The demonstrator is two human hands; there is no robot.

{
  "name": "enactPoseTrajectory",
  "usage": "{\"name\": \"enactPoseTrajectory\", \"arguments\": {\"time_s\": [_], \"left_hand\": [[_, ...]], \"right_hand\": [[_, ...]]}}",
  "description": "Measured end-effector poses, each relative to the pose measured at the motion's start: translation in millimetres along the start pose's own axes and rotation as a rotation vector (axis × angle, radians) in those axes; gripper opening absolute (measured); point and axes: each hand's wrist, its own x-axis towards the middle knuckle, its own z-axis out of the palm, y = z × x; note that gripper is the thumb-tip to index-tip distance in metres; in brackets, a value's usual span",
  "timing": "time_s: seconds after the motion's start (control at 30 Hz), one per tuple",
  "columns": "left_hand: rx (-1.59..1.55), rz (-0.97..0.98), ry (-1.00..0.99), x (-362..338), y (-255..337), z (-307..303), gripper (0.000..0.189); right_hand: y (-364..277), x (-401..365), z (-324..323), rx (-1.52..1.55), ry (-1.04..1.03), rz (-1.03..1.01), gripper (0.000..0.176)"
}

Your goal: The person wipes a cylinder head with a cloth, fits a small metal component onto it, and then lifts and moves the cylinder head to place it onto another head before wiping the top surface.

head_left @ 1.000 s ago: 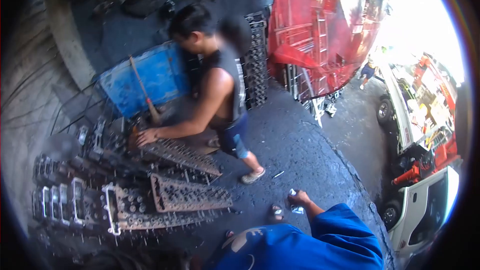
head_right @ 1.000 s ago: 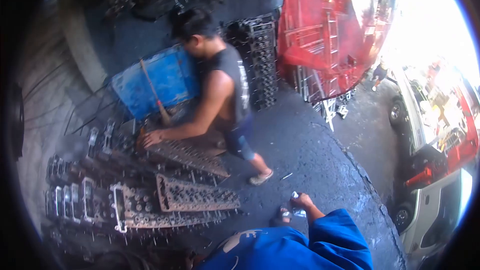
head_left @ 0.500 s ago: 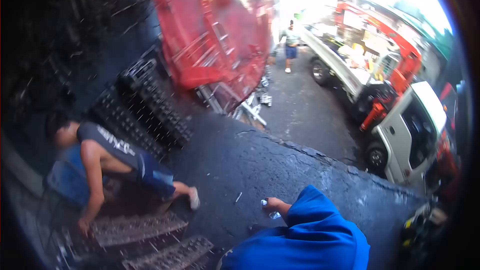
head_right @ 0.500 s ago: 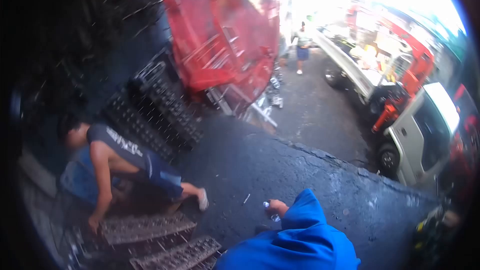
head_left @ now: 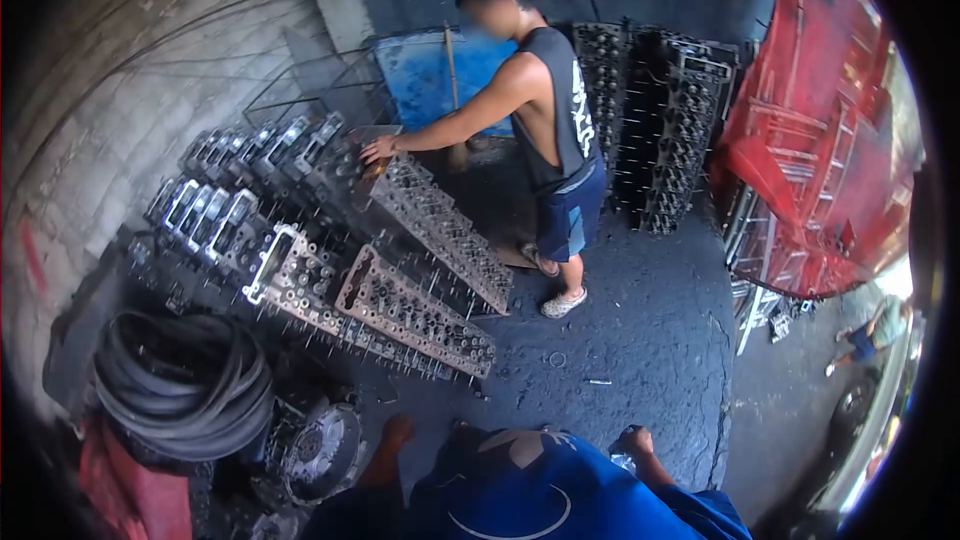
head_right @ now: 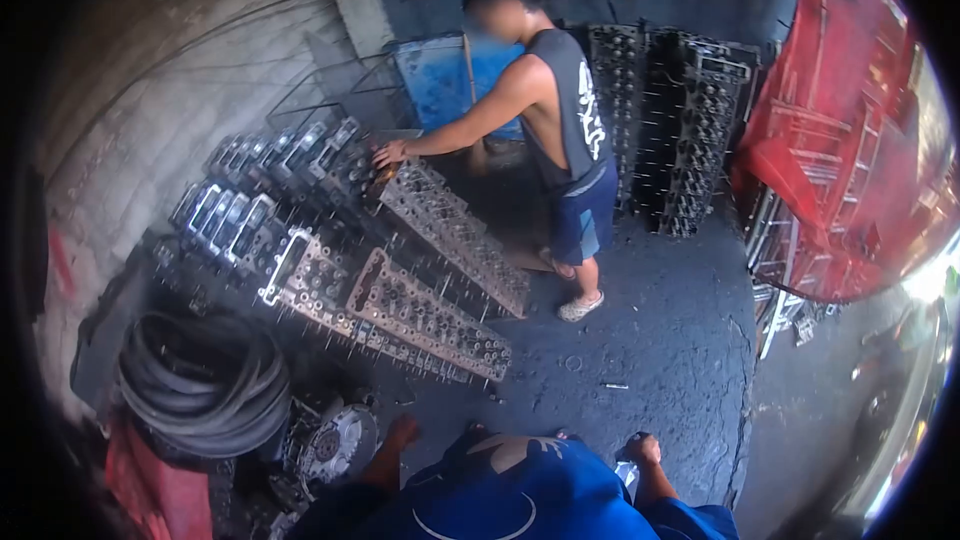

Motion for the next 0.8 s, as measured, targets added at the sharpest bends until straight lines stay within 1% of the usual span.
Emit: {"name": "enactPoseTrajectory", "arguments": {"time_s": [0.03, 0.07, 0.1, 0.13, 0.17, 0.2, 0.23, 0.27, 0.3, 0.33, 0.4, 0.43, 0.47, 0.5, 0.53, 0.57, 0.63, 0.67, 0.7, 0.73, 0.77, 0.8], "left_hand": [[0.231, -0.106, -0.144, -0.3, -37.0, 5.0, 0.025], [-0.412, -0.184, -0.534, -16.1, -60.7, -0.9, 0.022], [-0.946, -0.499, -0.893, -35.7, -68.4, -9.2, 0.022], [-0.822, -0.557, -0.632, -46.4, -80.0, 6.0, 0.021], [-0.665, -0.623, -0.357, -66.7, -82.7, 21.8, 0.024], [-0.508, -0.689, -0.113, -107.2, -55.9, 33.0, 0.029], [-0.512, -0.695, -0.109, -118.3, -59.3, 34.1, 0.029], [-0.473, -0.573, -0.131, -133.4, -61.4, 37.5, 0.029], [-0.432, -0.45, -0.156, -145.3, -62.3, 41.0, 0.03], [-0.436, -0.454, -0.158, -149.0, -57.6, 42.2, 0.03], [-0.69, -0.452, -0.078, -153.3, -42.3, 43.7, 0.029], [-0.673, -0.522, -0.125, -131.3, -42.2, 42.6, 0.027], [-0.74, -0.47, -0.287, -91.8, -77.0, 49.1, 0.026], [-1.256, -0.338, -0.646, -74.7, -55.9, 51.5, 0.03], [-0.968, -0.262, -0.365, -53.4, -86.9, 59.5, 0.029], [-0.626, -0.265, -0.103, -69.7, -43.6, 42.5, 0.029], [-0.189, -0.19, -0.033, -80.1, 30.8, 24.5, 0.031], [-0.2, -0.149, -0.024, -75.1, 45.4, 25.6, 0.034], [-0.21, -0.107, -0.014, -69.3, 60.5, 27.1, 0.037], [-0.22, -0.05, -0.054, -80.5, 100.2, 23.9, 0.041], [-0.23, 0.005, -0.094, -93.6, 145.1, 23.6, 0.044], [-0.283, -0.003, -0.218, -88.3, 172.4, 32.1, 0.05]], "right_hand": [[0.2, 8.2, 2.3, -0.036, 0.005, -0.005, 0.055], [-2.0, 16.5, 5.1, -0.068, 0.01, -0.01, 0.053], [6.9, 34.9, 15.2, 0.013, 0.062, 0.008, 0.048], [8.2, 50.1, 14.9, 0.002, 0.052, 0.001, 0.048], [8.3, 60.8, 13.6, -0.009, 0.08, -0.078, 0.041], [7.5, 66.8, 13.4, -0.018, 0.109, -0.155, 0.034], [1.0, 63.5, 0.1, -0.147, 0.019, -0.292, 0.039], [-27.9, 34.1, -16.6, 0.129, 0.078, -0.114, 0.05], [-50.4, 10.9, -31.8, 0.093, 0.093, -0.122, 0.055], [-62.2, -0.2, -41.4, 0.058, 0.111, -0.132, 0.06], [-64.6, 16.4, -35.9, 0.011, 0.134, -0.158, 0.065], [-66.1, 22.5, -35.2, -0.006, 0.112, -0.161, 0.065], [-74.4, 9.3, -41.6, -0.051, 0.102, -0.211, 0.065], [-68.6, 13.7, -37.0, -0.034, 0.129, -0.238, 0.058], [-65.5, 22.2, -29.2, -0.014, 0.158, -0.265, 0.052], [-61.8, 32.4, -21.2, -0.023, 0.158, -0.256, 0.052], [-45.8, 54.7, -6.5, 0.163, 0.104, -0.323, 0.03], [-42.7, 49.3, -6.2, 0.161, 0.104, -0.315, 0.03], [-58.9, 23.4, -14.4, 0.492, 0.037, -0.36, 0.022], [-74.1, 10.3, -21.7, 0.825, -0.031, -0.401, 0.015], [-82.4, 12.0, -26.2, 0.785, -0.032, -0.399, 0.013], [-110.8, -14.7, -39.3, 0.914, -0.036, -0.41, 0.014]]}}
